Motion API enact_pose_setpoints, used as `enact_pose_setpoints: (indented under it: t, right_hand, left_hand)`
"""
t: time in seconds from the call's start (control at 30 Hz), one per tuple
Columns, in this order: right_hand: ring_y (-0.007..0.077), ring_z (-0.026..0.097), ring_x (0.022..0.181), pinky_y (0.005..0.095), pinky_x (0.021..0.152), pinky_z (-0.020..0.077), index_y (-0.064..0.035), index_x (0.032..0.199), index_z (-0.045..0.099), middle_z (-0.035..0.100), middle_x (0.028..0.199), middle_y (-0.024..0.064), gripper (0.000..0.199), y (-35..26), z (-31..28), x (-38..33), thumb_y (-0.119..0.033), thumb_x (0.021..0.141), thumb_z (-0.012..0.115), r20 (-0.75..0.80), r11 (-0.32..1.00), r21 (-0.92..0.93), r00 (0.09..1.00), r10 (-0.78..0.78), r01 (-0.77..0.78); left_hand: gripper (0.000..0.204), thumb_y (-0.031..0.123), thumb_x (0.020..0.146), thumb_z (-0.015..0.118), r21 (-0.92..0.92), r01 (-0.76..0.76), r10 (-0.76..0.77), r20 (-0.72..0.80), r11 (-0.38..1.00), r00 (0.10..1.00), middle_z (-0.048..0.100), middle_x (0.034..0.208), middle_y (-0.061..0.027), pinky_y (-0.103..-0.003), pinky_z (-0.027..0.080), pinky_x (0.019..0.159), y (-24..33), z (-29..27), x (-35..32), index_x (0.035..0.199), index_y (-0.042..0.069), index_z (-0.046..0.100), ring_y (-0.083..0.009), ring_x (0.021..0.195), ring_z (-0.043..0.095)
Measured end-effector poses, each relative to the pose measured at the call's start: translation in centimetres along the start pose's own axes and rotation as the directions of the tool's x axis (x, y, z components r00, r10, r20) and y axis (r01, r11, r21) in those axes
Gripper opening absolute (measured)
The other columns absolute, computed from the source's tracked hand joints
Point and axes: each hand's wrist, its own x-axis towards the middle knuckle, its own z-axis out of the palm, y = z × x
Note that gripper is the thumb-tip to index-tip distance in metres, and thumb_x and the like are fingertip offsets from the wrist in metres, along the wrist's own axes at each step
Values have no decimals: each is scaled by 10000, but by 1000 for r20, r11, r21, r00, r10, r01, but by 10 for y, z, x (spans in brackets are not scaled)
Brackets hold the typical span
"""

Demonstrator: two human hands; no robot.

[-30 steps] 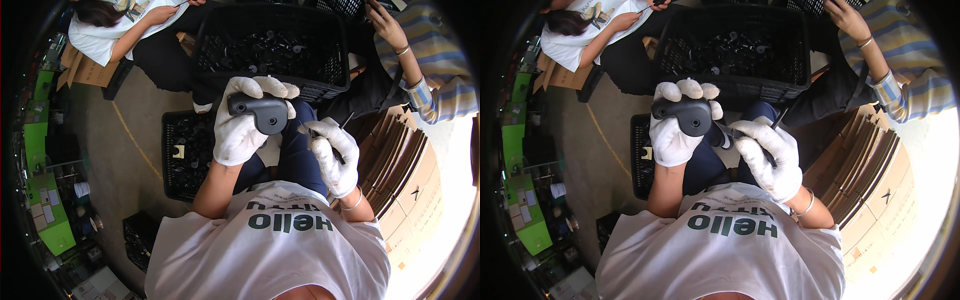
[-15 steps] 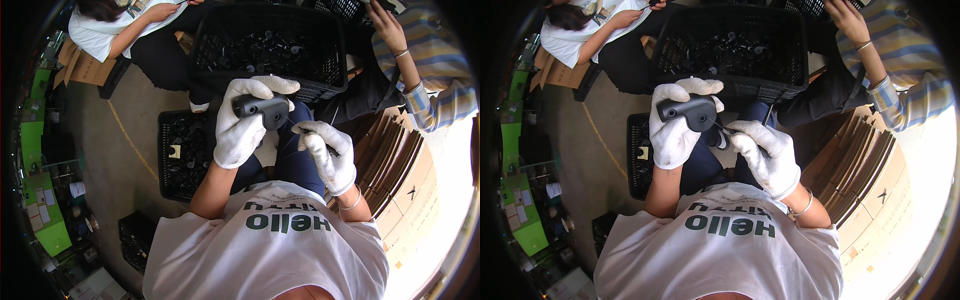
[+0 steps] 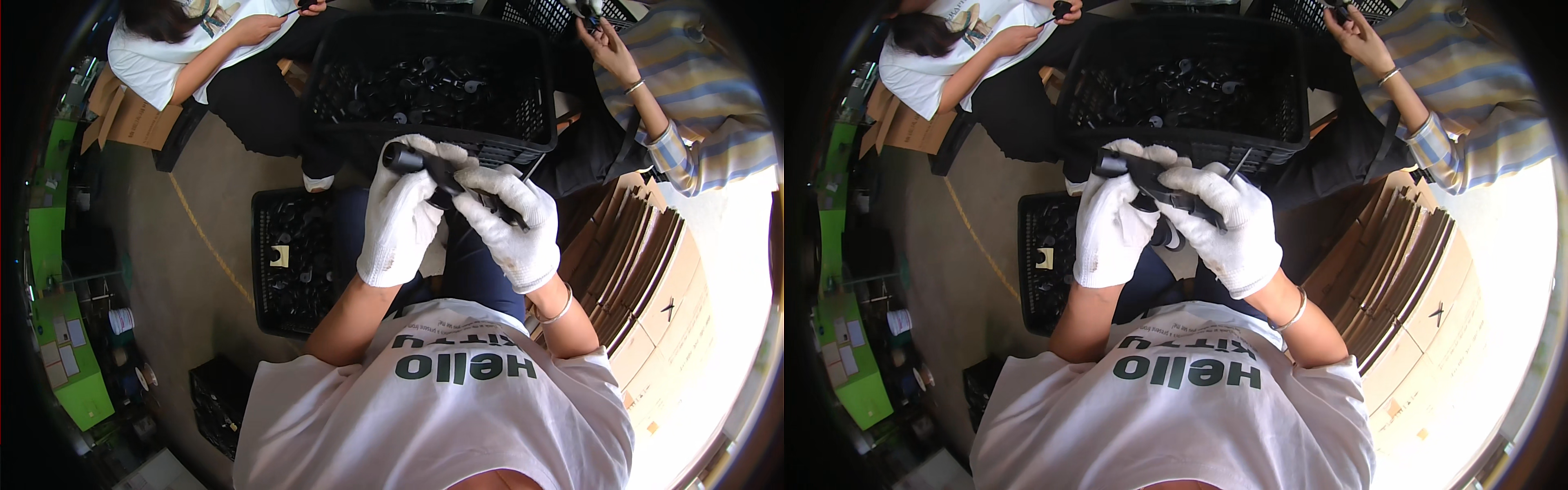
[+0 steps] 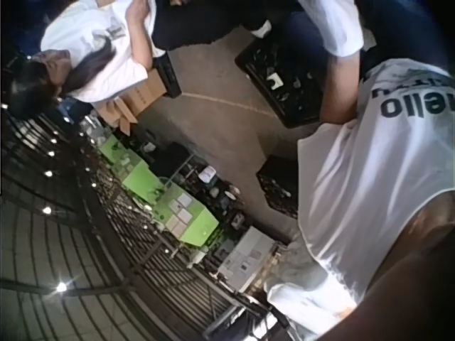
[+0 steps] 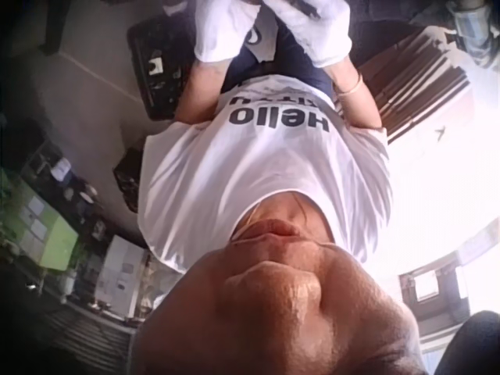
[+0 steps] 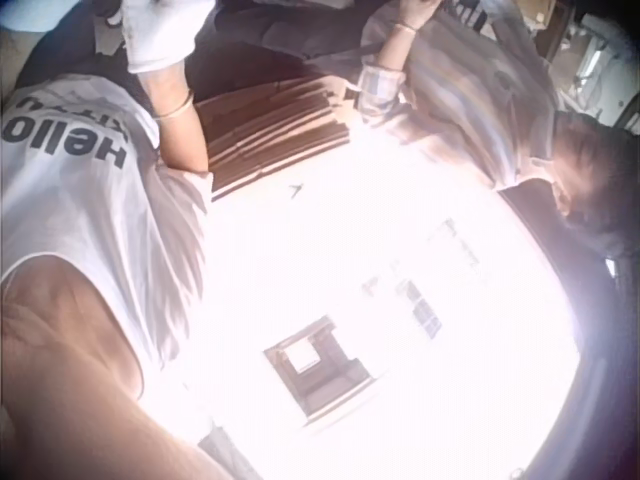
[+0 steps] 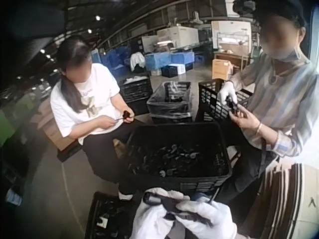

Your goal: The person repeatedly retrieves plastic components from a basket, trims excess material from each piece using a small blade, and deposits the finished components into a separate container.

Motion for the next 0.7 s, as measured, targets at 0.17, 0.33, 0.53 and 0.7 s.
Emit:
enact_pose_setpoints:
  t: [0.17, 0.33, 0.53, 0.7]
  right_hand:
    - [103, 599, 714, 234, 646, 473, 10, 946, 650, 642, 802, 47, 152, -6, -1, 3, -54, 809, 657, 13, 902, 314, 951, 310, -298]
    - [44, 527, 729, 206, 679, 446, 28, 938, 655, 618, 789, 9, 159, -2, -1, 6, -91, 833, 647, 93, 805, 447, 915, 392, -390]
    - [48, 548, 754, 203, 685, 448, 21, 957, 649, 640, 813, 18, 190, -12, -3, 4, -113, 823, 668, 159, 753, 486, 892, 424, -444]
    - [56, 556, 771, 214, 703, 456, 17, 980, 644, 649, 837, 32, 205, -14, 0, 1, -108, 819, 666, 167, 728, 541, 903, 397, -420]
  left_hand:
    - [221, 147, 918, 496, 124, 116, -110, -52, 985, 993, 579, 1027, -132, -293, 501, 817, 11, 6, -10, 1094, 13, 499, -182, 925, 596]
    - [325, 300, 945, 486, 768, -393, 388, 609, -505, 691, 582, 924, -109, -253, 505, 702, -2, -25, -1, 1102, 16, 480, -168, 798, 599]
    - [492, 463, 906, 491, 366, -64, 82, -33, 928, 996, 578, 901, -121, -259, 493, 649, 5, 0, -6, 1088, 7, 450, -197, 710, 589]
    - [697, 563, 826, 562, 944, -251, 237, 299, -212, 924, 588, 885, -149, -289, 503, 653, 3, -15, -6, 1129, -49, 422, -265, 698, 596]
